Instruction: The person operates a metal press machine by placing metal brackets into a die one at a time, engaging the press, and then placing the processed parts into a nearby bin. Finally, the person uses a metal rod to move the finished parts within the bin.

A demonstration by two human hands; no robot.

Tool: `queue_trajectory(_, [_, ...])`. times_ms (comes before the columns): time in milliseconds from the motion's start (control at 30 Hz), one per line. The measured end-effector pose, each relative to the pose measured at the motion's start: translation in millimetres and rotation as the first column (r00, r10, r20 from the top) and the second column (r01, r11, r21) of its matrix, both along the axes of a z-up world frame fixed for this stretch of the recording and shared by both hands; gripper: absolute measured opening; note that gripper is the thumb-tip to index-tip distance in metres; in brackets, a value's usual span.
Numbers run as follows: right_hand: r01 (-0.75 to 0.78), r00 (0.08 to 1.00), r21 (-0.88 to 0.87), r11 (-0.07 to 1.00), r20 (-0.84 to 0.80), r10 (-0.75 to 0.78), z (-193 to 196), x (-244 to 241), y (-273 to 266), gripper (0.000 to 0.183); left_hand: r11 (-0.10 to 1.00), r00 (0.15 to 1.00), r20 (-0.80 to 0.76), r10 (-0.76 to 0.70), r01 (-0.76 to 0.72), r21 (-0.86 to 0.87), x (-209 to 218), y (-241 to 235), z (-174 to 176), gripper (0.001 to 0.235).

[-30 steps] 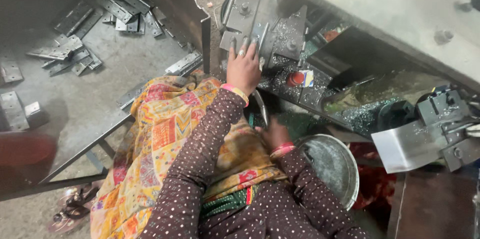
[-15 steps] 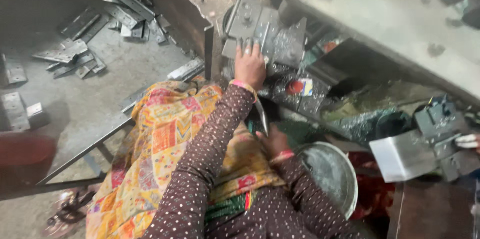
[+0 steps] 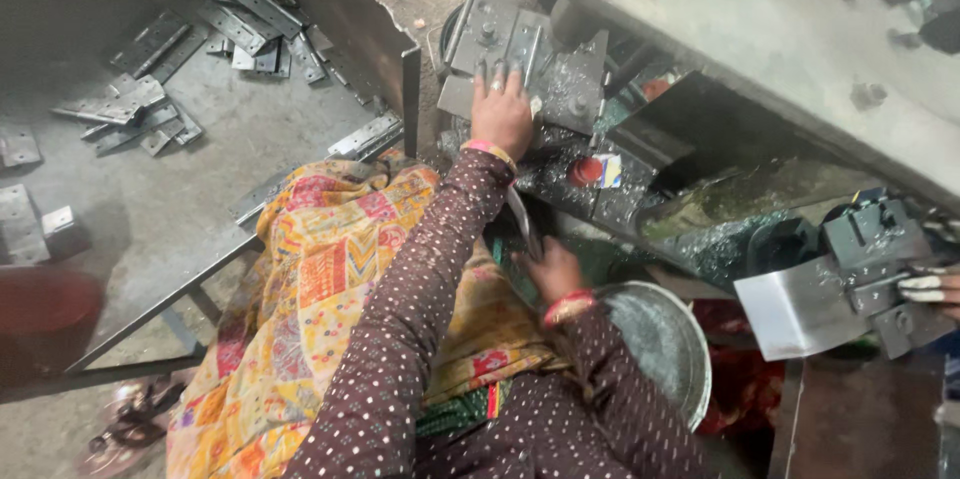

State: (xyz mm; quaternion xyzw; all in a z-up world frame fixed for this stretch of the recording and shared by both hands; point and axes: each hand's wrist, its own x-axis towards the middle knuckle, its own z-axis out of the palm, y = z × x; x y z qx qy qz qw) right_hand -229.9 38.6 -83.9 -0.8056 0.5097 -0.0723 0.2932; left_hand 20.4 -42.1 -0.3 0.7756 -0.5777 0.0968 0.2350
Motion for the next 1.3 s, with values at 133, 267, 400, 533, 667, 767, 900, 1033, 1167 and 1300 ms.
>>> queue_trajectory(133, [-0.094,0.965,0.0,0.996,-0.245,0.091,16,8,-2,0.069,0.999,1.0,0.023,-0.002,0.001,0.032,-2,4,-4,0.037])
queue_trajectory(267, [-0.103,0.947,0.024,0.994,-0.304,0.105,47,19,-18,0.066,0.998,0.999,0.048,0.019,-0.022,0.064,-3,2,3,0.038])
queue_trajectory(400, [-0.097,0.99,0.035,0.995,-0.103,0.1,2,-1,8,0.063,0.996,1.0,0.03,0.008,-0.01,0.087,-5,2,8,0.038])
queue_trajectory(533, [0.049,0.998,0.038,0.998,0.029,-0.05,-28,-10,25,0.055,1.0,1.0,0.014,-0.003,0.003,0.015,-3,11,9,0.035])
queue_trajectory(667, [-0.053,0.982,0.04,0.998,-0.181,0.059,1,5,10,0.07,0.999,0.999,0.023,-0.036,0.036,-0.01,3,21,3,0.037])
queue_trajectory(767, [-0.138,0.95,0.026,0.99,-0.28,0.14,33,10,-10,0.066,1.0,0.998,0.054,-0.024,0.024,0.0,6,8,-4,0.035])
queue_trajectory(900, [-0.156,0.953,0.026,0.987,-0.259,0.157,39,12,-10,0.068,0.993,1.0,-0.004,-0.017,0.017,0.116,18,-19,-3,0.034])
queue_trajectory(1033, [0.013,0.987,-0.027,1.0,-0.159,-0.017,12,4,35,0.053,0.998,1.0,-0.012,-0.015,0.016,0.057,25,-26,-1,0.035])
queue_trajectory(1167, [-0.004,0.981,0.053,0.999,-0.192,0.014,-24,-11,22,0.058,0.986,0.992,-0.096,-0.084,0.096,0.138,24,-4,14,0.03])
queue_trajectory(1300, [-0.166,0.983,-0.153,0.974,-0.11,0.15,-22,-18,-14,0.066,0.976,0.969,-0.191,-0.157,0.182,0.123,41,53,32,0.026])
